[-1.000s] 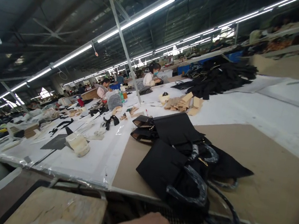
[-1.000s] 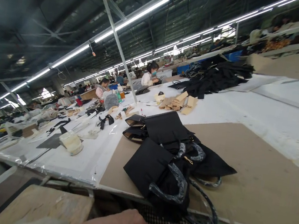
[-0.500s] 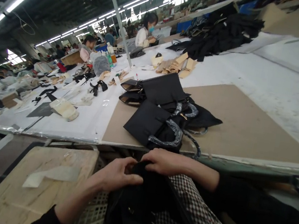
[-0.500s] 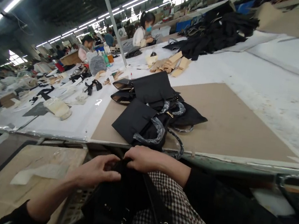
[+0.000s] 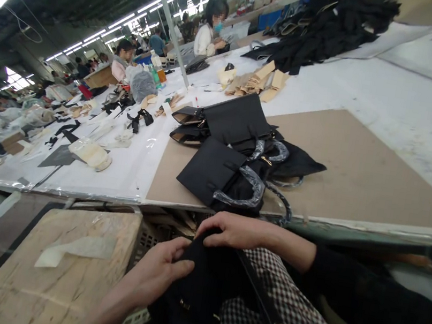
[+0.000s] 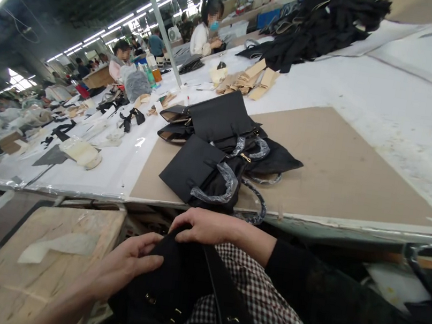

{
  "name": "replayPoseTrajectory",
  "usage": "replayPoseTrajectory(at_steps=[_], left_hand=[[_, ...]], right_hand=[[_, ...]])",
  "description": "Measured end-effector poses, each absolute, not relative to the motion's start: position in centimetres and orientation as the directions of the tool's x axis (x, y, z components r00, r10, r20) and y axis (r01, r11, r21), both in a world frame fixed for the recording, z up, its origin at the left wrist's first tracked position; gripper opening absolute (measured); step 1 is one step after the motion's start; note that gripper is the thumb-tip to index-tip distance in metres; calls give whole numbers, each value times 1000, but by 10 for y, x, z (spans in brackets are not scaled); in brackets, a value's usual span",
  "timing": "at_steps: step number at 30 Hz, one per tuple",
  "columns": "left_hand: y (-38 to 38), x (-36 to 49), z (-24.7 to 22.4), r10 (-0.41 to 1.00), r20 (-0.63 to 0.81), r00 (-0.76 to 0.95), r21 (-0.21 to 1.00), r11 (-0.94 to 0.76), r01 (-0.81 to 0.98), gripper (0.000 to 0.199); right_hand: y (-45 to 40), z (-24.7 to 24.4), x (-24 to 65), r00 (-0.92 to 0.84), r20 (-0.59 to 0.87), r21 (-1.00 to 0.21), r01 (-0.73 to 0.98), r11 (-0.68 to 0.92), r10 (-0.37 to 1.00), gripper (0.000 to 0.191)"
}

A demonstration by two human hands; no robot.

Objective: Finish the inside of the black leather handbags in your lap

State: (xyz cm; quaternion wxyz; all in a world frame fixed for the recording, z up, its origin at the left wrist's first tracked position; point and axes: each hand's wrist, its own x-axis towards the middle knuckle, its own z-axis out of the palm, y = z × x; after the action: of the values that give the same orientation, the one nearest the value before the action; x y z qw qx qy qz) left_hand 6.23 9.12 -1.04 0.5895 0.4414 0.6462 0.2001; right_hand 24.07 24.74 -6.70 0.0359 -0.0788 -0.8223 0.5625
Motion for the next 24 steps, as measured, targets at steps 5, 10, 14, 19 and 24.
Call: replayPoseTrajectory(at_steps=[5, 10, 14, 19, 24], left_hand=[[117, 82, -7, 908, -418, 6, 464, 208, 861, 28], [123, 91, -4, 902, -424, -81, 168, 167, 972, 29], [100, 81, 5, 869, -487, -93, 219, 224, 950, 31], [64, 72, 12, 831, -537, -145, 394, 398, 828, 27], [36, 77, -6, 845, -492, -211, 582, 499, 642, 29]], right_hand=[[233, -62, 243, -959, 21, -832, 141, 537, 284, 27], [219, -63, 245, -919, 44, -773, 217, 596, 392, 26], [218, -64, 247, -921, 9, -805, 224, 549, 390, 26], [224, -64, 252, -938, -30, -874, 192, 446, 345, 28], [238, -73, 259, -958, -85, -949, 161, 270, 272, 28]])
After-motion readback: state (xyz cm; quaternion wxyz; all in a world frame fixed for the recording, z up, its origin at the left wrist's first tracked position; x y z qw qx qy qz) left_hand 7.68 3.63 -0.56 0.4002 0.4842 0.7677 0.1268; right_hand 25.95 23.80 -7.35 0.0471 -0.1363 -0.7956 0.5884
